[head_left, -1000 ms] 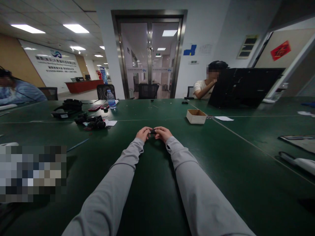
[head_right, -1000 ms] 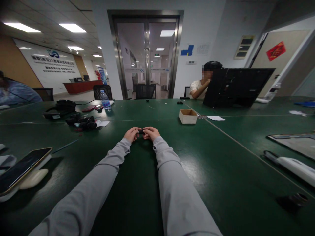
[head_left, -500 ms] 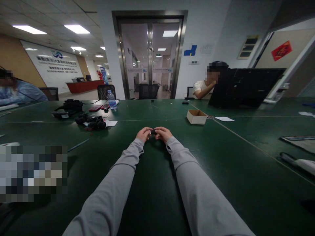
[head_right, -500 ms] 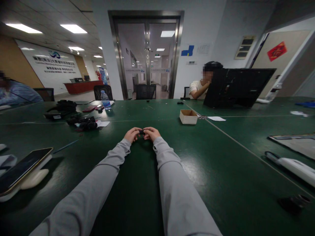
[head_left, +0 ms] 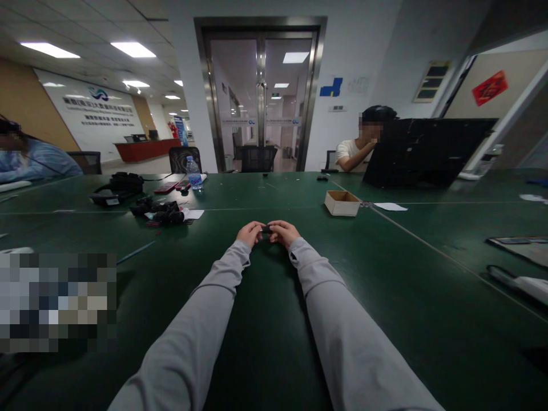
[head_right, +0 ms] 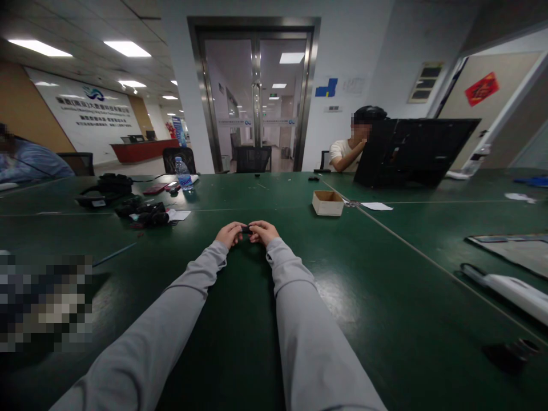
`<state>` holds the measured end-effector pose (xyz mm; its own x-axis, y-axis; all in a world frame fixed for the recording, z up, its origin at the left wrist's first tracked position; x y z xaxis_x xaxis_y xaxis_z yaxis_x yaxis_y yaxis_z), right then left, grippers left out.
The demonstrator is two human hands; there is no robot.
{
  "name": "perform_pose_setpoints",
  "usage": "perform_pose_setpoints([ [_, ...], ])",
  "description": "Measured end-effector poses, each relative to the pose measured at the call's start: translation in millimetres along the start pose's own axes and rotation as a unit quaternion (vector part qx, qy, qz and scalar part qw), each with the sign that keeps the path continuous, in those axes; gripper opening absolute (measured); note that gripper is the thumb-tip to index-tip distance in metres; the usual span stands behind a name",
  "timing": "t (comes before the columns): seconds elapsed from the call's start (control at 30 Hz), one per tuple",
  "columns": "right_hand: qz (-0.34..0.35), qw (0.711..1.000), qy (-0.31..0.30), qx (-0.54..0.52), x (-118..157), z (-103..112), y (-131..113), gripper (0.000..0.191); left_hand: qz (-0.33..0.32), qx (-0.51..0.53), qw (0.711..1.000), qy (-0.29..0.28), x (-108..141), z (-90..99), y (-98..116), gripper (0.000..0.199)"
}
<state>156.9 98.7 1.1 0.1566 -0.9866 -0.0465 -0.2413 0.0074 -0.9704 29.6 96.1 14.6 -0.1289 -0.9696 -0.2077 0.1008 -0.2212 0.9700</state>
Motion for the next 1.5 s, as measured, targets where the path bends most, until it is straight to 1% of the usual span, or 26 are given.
perform_pose_setpoints([
  [0.23, -0.004, 1.0, 0.006, 0.005, 0.7, 0.0, -0.6, 0.011, 0.022, 0.019, 1.0, -0.007, -0.7, -1.4, -2.0, 0.023],
  [0.37, -0.005, 1.0, 0.007, 0.003, 0.9, 0.0, -0.7, 0.01, 0.008, 0.022, 1.0, -0.014, -0.1, -1.9, -0.7, 0.025],
  [0.57, -0.006, 1.0, 0.0, 0.006, 0.5, 0.1, 0.3, 0.011, -0.008, 0.017, 1.0, -0.001, 0.6, -0.6, 0.2, 0.025],
  [0.67, -0.015, 1.0, -0.01, 0.005, 0.1, -1.2, 1.5, 0.012, -0.019, 0.033, 0.999, 0.02, 0.8, 2.3, 0.8, 0.027],
  [0.8, -0.018, 1.0, -0.022, 0.003, -0.5, -3.2, 2.1, 0.021, -0.038, 0.063, 0.995, 0.07, 2.1, 8.9, 5.5, 0.035],
  [0.93, 0.008, 0.999, -0.041, 0.02, -0.6, -5.9, 0.4, 0.028, -0.048, 0.073, 0.992, 0.089, 4.1, 6.3, 14.4, 0.04],
  [1.0, 0.023, 0.998, -0.052, 0.034, -0.4, -7.4, 0.1, 0.031, -0.054, 0.074, 0.992, 0.088, 4.9, 1.8, 17.7, 0.041],
  [1.07, 0.031, 0.997, -0.057, 0.049, -0.6, -8.7, 0.9, 0.031, -0.056, 0.076, 0.993, 0.073, 4.9, -4.1, 18.2, 0.041],
  [1.17, 0.029, 0.995, -0.051, 0.081, -0.9, -11.6, 2.8, 0.027, -0.04, 0.073, 0.995, 0.05, 5.0, -9.2, 12.9, 0.039],
  [1.27, 0.017, 0.99, -0.048, 0.131, 3.7, -18.2, 2.4, 0.021, 0.001, 0.066, 0.996, 0.059, 11.3, -2.0, 5.9, 0.038],
  [1.33, 0.008, 0.984, -0.053, 0.169, 14.3, -23.0, -1.0, 0.024, 0.02, 0.048, 0.998, 0.047, 22.7, 7.3, 6.7, 0.038],
  [1.4, -0.007, 0.976, -0.068, 0.209, 34.2, -25.6, -7.0, 0.032, 0.031, 0.014, 0.999, 0.006, 41.1, 20.3, 12.5, 0.04],
  [1.43, -0.015, 0.969, -0.084, 0.232, 48.2, -25.9, -11.3, 0.035, 0.043, -0.002, 0.999, -0.016, 52.9, 29.6, 15.5, 0.041],
  [1.5, -0.023, 0.945, -0.137, 0.295, 84.1, -24.4, -24.0, 0.035, 0.082, -0.038, 0.994, -0.058, 80.6, 53.2, 20.6, 0.044],
])
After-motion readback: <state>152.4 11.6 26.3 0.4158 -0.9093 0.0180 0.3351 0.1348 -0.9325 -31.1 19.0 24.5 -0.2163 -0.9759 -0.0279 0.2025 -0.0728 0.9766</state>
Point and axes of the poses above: each hand's wrist, its own x-axis away from the middle knuckle, its own z-axis out of the back of the hand, y = z × x, the point moved 7 cm from there along -x, towards the middle knuckle, and after that the axes turned 4 degrees about x, right-handed, at the moved point
